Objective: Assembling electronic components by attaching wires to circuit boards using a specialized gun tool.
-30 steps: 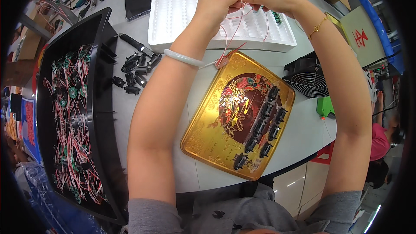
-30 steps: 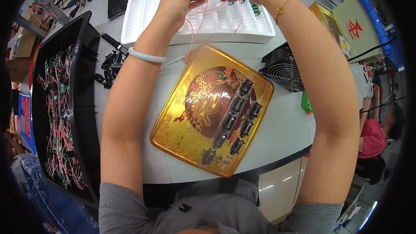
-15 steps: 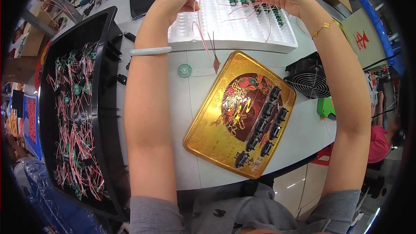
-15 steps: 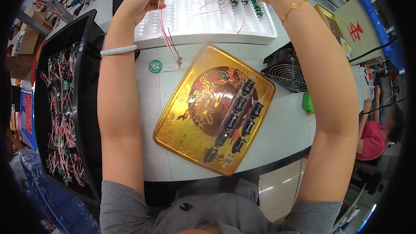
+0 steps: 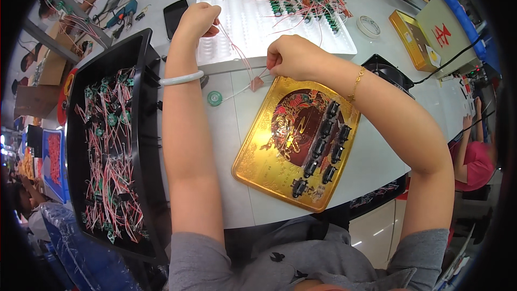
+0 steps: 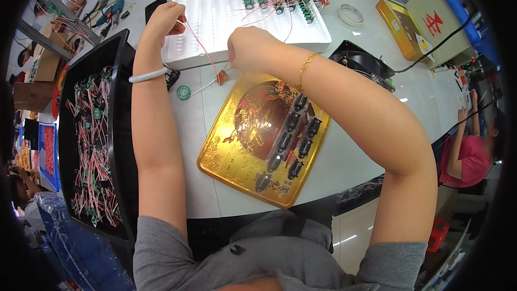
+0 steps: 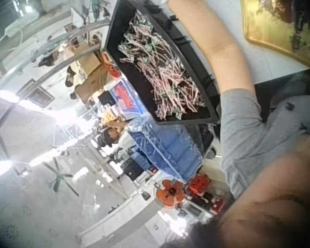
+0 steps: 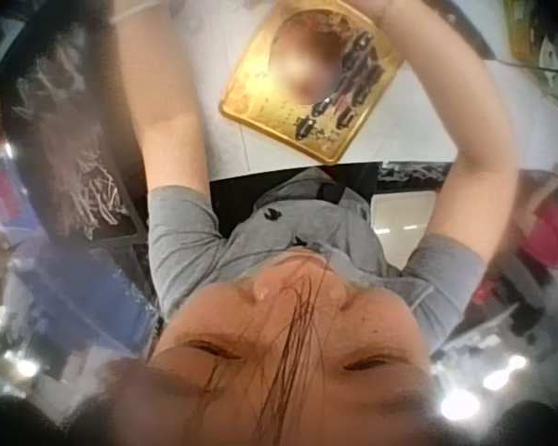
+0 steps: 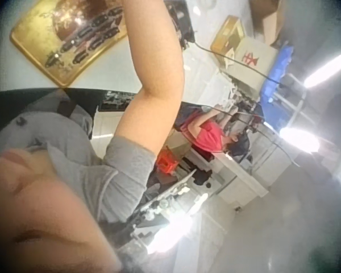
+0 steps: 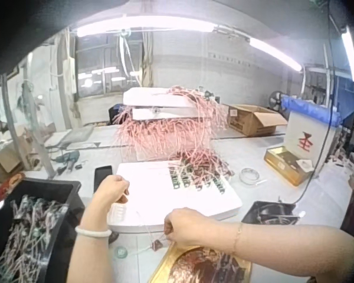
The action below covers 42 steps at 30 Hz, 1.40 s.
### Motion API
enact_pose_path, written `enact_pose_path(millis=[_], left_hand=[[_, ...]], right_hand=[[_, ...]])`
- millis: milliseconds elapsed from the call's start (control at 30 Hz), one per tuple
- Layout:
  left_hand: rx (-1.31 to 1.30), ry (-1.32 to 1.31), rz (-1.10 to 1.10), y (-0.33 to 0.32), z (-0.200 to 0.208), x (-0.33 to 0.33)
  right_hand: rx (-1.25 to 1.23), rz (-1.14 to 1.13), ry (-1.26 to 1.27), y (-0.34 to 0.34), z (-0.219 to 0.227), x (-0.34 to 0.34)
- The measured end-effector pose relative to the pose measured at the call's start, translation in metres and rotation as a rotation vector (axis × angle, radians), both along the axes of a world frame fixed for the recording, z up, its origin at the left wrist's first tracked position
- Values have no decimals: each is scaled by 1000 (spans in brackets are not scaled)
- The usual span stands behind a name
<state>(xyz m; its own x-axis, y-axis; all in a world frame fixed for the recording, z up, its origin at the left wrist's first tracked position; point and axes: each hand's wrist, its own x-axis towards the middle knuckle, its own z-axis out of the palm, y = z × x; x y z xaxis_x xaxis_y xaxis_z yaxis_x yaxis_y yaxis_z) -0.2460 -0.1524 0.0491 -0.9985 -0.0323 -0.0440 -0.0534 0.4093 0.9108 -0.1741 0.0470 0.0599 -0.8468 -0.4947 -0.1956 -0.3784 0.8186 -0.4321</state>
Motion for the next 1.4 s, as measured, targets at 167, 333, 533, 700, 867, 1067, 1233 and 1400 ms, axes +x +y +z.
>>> enact_pose_path(millis=[167,333,533,700,867,1067,1233,1400], left_hand=[[-130,127,56,-5,31,19],[-7,513,115,11,87,90],[532,746,-165,46,150,190],[801,806,-396,57,177,232],[916,753,-456,67,152,262],[316,781,-28,90,79,312],[70,1209,-609,97,37,385],[540,614,-608,136,-17,411]], right_hand=[[-67,-2,61,4,11,20],[-235,-68,165,15,30,41],[-513,145,-95,20,42,83],[-844,269,-231,27,61,141],[-1131,230,-621,59,83,221],[-1017,171,-763,101,50,300],[-924,104,-683,120,20,335],[-1109,-50,-630,121,0,358]])
